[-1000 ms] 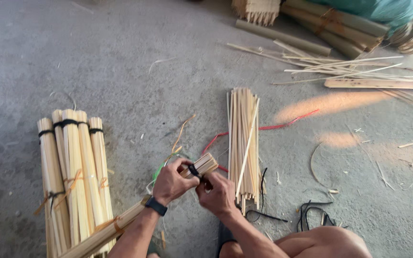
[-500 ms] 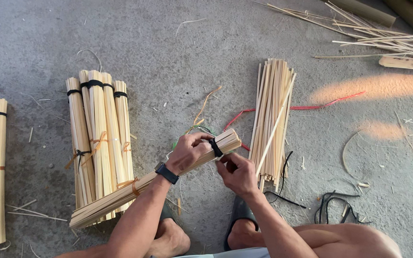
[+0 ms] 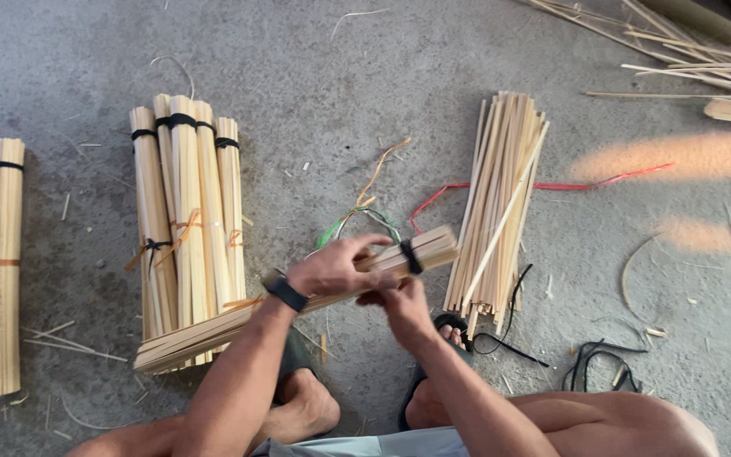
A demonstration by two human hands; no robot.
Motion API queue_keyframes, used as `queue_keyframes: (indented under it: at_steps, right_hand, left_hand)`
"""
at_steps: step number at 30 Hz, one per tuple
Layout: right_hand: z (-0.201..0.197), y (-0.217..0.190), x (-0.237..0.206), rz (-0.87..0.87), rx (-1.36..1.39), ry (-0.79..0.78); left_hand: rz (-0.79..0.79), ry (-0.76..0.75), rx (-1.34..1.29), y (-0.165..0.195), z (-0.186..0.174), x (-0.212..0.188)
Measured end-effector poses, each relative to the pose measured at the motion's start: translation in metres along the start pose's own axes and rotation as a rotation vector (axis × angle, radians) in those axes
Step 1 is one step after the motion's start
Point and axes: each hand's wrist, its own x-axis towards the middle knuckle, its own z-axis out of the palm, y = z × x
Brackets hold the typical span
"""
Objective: The person sits on the floor and gathers loose bamboo sticks into bundles, taps the ends together to align them, wraps rubber bands around each bundle, and stacks the finished bundles with others on the floor.
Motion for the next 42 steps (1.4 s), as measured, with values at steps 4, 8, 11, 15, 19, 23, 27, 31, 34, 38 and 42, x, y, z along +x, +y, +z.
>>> queue_keyframes:
  at_steps: [4,8,11,15,19,23,27,31,34,38,42]
  right_hand:
    - [-0.005,-0.069,0.025,-0.027,0.097,0.246]
    - [0.014,-0.17,0.041,-0.471,0.127,-0.07]
    - [0.063,-0.213,0.05,-0.611,-0.089,-0.3]
    - [0.134,-0.216,0.072,-0.845,-0.718,-0.358]
    - [0.168,-0.201,0.105,-0.87,-0.918,-0.362]
    - [0.179,-0.176,0.125,-0.857,-0.943,-0.358]
    - [0.181,-0.159,0.138,-0.821,-1.0,-0.316]
    - [0.181,-0.156,0.148,-0.69,-0.975,-0.346]
    - [0.183,-0.155,0.152,-0.769,-0.985,-0.356]
    - [0.185,-0.154,0.153,-0.785,-0.977,-0.319]
    - [0.184,-0.152,0.156,-0.675,-0.905,-0.319]
  left_hand:
    - [-0.204,-0.062,0.069,-0.013,-0.067,-0.045]
    - [-0.159,0.054,0.031,-0.029,-0.085,-0.055]
    - [0.14,0.369,0.058,-0.044,-0.075,-0.025]
    - [0.342,0.679,-0.144,-0.079,-0.07,0.011]
    - [0.355,0.806,-0.253,-0.122,-0.065,0.033]
    - [0.139,0.797,-0.334,-0.164,-0.059,0.053]
    - [0.336,0.819,-0.433,-0.189,-0.053,0.067]
    - [0.161,0.822,-0.364,-0.193,-0.054,0.068]
    - [0.21,0.832,-0.462,-0.187,-0.056,0.067]
    - [0.253,0.857,-0.447,-0.179,-0.059,0.064]
    - [0.15,0.826,-0.385,-0.187,-0.061,0.066]
